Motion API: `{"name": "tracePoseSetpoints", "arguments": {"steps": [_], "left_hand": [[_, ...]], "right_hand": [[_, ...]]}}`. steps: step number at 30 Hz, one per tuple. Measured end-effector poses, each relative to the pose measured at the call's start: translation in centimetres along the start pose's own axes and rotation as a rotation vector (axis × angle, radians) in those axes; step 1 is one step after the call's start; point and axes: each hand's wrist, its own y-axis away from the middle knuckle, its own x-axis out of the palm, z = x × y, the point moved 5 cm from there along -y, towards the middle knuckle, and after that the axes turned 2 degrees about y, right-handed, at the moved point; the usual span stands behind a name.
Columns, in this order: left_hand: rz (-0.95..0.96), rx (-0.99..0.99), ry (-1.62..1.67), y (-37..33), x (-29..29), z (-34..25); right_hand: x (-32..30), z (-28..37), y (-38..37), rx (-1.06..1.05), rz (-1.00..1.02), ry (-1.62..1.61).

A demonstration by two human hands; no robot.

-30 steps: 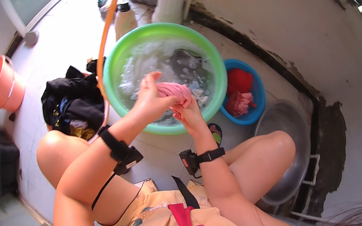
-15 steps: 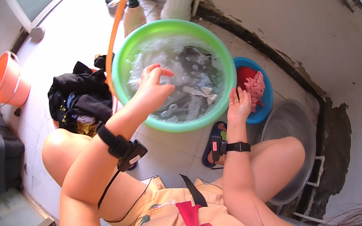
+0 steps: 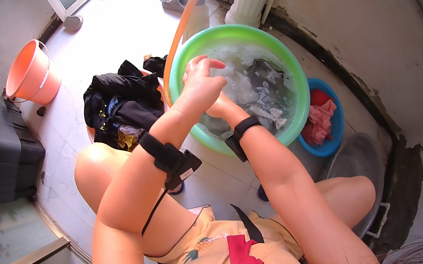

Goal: The person washes various articles of clothing by hand in a basin of soapy water, scrubbing and wringing them out individually.

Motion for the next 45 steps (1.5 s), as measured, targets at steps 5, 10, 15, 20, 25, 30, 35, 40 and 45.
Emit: {"name": "tracePoseSetpoints", "arguments": {"steps": [5, 10, 15, 20, 25, 30, 35, 40, 45], "left_hand": [[-0.058, 0.079, 0.019, -0.2, 1.7, -0.9], [0.162, -0.082, 0.003, -0.6, 0.0, 2.2], [0.238, -0.148, 0.000, -0.1, 1.8, 1.9], [0.244, -0.096, -0.016, 0.6, 1.8, 2.2], [0.232, -0.053, 0.011, 0.7, 1.2, 3.3], [0.314, -0.072, 0.052, 0.8, 1.7, 3.0], [0.349, -0.083, 0.032, 1.0, 2.5, 2.8], [0.371, -0.064, -0.078, -0.4, 3.2, 4.9], [0.301, -0.107, -0.168, -0.6, 4.6, 5.6]], "right_hand": [[2.3, -3.0, -0.7, 0.096, 0.217, 0.279], [3.4, -3.4, 1.8, 0.181, 0.650, 0.606], [2.9, -15.8, 4.7, 0.381, 0.442, 0.633], [-2.9, -8.6, 4.2, 0.349, 0.217, 0.372], [0.2, -2.8, 2.8, 0.081, 0.205, 0.363], [2.1, -4.7, 4.1, 0.162, 0.380, 0.406], [-1.2, -7.9, 6.2, 0.231, 0.250, 0.271], [-6.8, -11.6, 8.8, 0.209, 0.374, 0.079], [-15.3, -11.7, 12.8, 0.032, 0.103, -0.025]]}}
